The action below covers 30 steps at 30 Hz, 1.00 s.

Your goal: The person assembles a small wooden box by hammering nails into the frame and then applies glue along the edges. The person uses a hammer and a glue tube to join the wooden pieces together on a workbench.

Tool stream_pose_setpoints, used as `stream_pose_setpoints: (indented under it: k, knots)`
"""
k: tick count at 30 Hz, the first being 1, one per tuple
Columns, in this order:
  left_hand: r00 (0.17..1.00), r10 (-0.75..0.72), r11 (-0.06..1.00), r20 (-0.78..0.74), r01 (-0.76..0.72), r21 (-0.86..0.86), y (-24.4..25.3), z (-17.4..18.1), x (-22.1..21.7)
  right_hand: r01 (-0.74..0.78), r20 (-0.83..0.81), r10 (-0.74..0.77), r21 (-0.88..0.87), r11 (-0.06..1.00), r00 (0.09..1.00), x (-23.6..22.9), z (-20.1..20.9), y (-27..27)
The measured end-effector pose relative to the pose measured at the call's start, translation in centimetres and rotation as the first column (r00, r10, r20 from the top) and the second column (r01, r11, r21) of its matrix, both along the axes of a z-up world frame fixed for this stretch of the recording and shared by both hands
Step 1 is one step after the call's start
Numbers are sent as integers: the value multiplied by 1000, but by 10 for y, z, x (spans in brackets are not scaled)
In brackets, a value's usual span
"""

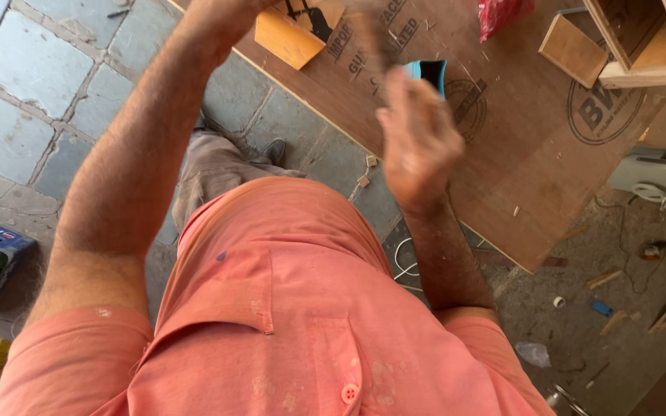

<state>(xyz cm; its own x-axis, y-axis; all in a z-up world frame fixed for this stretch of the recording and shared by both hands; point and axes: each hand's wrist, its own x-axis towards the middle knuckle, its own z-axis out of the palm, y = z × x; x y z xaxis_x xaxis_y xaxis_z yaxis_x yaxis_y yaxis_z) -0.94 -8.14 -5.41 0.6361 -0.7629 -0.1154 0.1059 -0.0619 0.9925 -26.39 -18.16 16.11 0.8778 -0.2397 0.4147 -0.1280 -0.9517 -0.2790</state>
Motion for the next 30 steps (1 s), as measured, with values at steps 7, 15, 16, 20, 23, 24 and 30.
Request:
stream_pose_setpoints:
  k: [7,15,16,20,23,24,30]
  knots:
    - [997,-58,998,-41,59,19,-13,-13,12,6,-15,-5,103,995,1000,-1,7,-3]
    - [996,-59,986,-61,68,150,-11,8,7,98,-319,-92,2,995,943,2,9,-2]
    - [997,-53,990,-61,60,126,-10,11,8,74,-213,-67,22,997,975,4,11,-3]
    - [996,-67,989,-54,73,128,-11,11,6,-5,48,3,38,999,999,-1,9,1]
    - [994,-98,992,-56,101,71,-10,13,7,11,-172,-3,42,999,985,11,5,2]
    - [995,-100,993,-16,101,57,-9,15,6,27,-295,-11,50,998,955,13,5,3]
    - [996,-54,994,-73,61,89,-9,15,7,-15,62,10,77,997,998,5,13,4]
